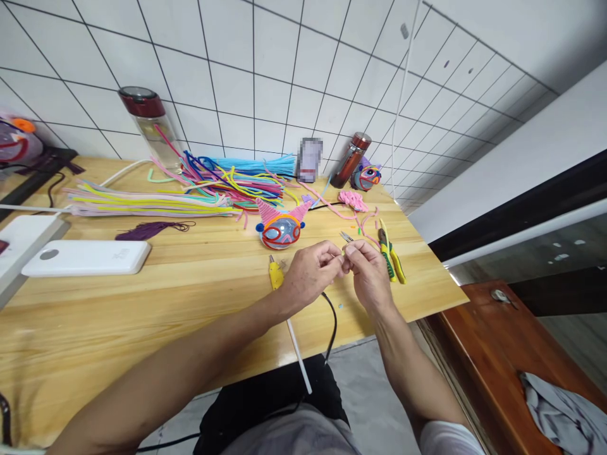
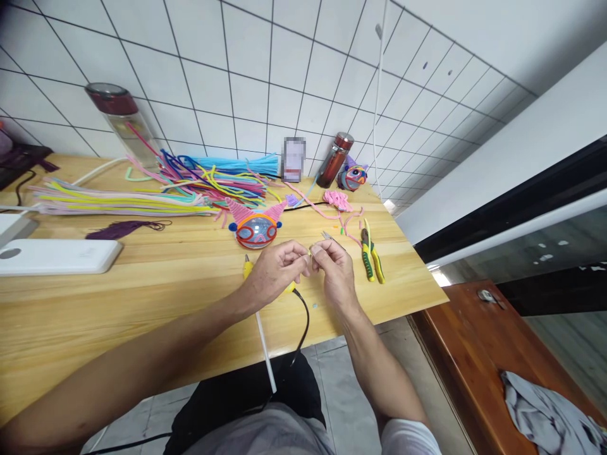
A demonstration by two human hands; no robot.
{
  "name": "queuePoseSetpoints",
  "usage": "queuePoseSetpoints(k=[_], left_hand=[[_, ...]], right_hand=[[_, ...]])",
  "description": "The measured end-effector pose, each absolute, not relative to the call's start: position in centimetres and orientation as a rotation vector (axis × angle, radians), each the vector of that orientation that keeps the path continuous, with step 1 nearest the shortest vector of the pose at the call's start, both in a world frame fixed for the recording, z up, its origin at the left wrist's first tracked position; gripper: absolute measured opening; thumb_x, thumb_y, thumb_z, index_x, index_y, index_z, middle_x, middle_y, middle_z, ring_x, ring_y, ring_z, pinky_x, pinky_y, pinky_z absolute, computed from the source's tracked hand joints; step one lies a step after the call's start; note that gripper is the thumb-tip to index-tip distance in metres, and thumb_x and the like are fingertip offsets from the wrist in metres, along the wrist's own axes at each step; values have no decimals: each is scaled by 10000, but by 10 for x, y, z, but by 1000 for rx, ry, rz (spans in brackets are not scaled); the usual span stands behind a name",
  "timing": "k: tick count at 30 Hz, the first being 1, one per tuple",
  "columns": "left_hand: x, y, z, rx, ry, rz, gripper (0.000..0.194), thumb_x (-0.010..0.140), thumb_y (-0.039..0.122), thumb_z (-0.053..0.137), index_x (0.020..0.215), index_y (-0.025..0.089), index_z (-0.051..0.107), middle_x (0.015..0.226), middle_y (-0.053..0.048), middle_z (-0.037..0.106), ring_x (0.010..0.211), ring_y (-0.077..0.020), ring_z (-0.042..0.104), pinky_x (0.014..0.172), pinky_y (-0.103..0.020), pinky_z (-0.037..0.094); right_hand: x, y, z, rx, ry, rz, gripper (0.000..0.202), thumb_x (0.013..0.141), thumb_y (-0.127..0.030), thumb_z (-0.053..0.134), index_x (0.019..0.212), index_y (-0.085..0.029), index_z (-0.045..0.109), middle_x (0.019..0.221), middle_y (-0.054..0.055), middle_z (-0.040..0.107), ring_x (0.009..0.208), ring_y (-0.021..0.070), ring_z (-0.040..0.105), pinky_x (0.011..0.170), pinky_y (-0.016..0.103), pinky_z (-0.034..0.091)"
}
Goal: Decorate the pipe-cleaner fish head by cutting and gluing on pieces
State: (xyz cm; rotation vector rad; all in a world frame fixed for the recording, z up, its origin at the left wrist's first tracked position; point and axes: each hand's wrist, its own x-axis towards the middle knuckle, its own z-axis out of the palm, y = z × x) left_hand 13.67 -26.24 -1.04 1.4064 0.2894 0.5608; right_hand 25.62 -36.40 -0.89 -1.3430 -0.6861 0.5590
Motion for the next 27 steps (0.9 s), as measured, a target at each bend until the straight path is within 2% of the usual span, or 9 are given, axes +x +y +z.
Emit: queuePoseSetpoints(k=[7, 13, 19, 23, 27], left_hand=[[133, -262, -3, 1392, 251, 527, 104, 897, 271, 650, 859, 175, 666, 751, -20, 736, 660, -117, 669, 588, -211, 504], [138, -259, -5, 1321, 254, 409, 58, 867, 218, 671, 858, 161, 677, 683, -1, 713, 550, -88, 609, 564, -206, 500], [135, -256, -1, 1378, 261, 412, 52, 849, 174, 665, 799, 163, 677, 643, 10, 694, 552, -88, 618, 569, -195, 501], [133, -255, 3, 1390, 267, 423, 71, 850, 192, 680, 783, 170, 675, 637, 8, 695, 546, -95, 617, 560, -203, 500], [133, -255, 6, 1366, 292, 444, 113, 853, 245, 731, 787, 175, 671, 644, 5, 699, 541, -97, 605, 563, -211, 501]], right_hand=[[251, -355, -6, -1187, -538, 614, 294, 791, -424, 870, 759, -229, 652, 612, -61, 548, 517, 106, 466, 493, 245, 392], [262, -343, 3, -1134, -479, 528, 294, 723, -370, 903, 700, -213, 655, 585, -69, 534, 526, 78, 458, 521, 205, 419], [274, -341, 5, -1095, -482, 601, 332, 697, -346, 908, 697, -219, 602, 622, -77, 501, 509, 65, 412, 485, 202, 392], [274, -343, 7, -1085, -515, 631, 365, 709, -372, 920, 692, -231, 583, 635, -69, 498, 515, 77, 409, 481, 216, 407], [270, -346, 8, -1163, -578, 656, 366, 775, -538, 894, 838, -227, 711, 738, -31, 597, 588, 109, 534, 520, 243, 475]])
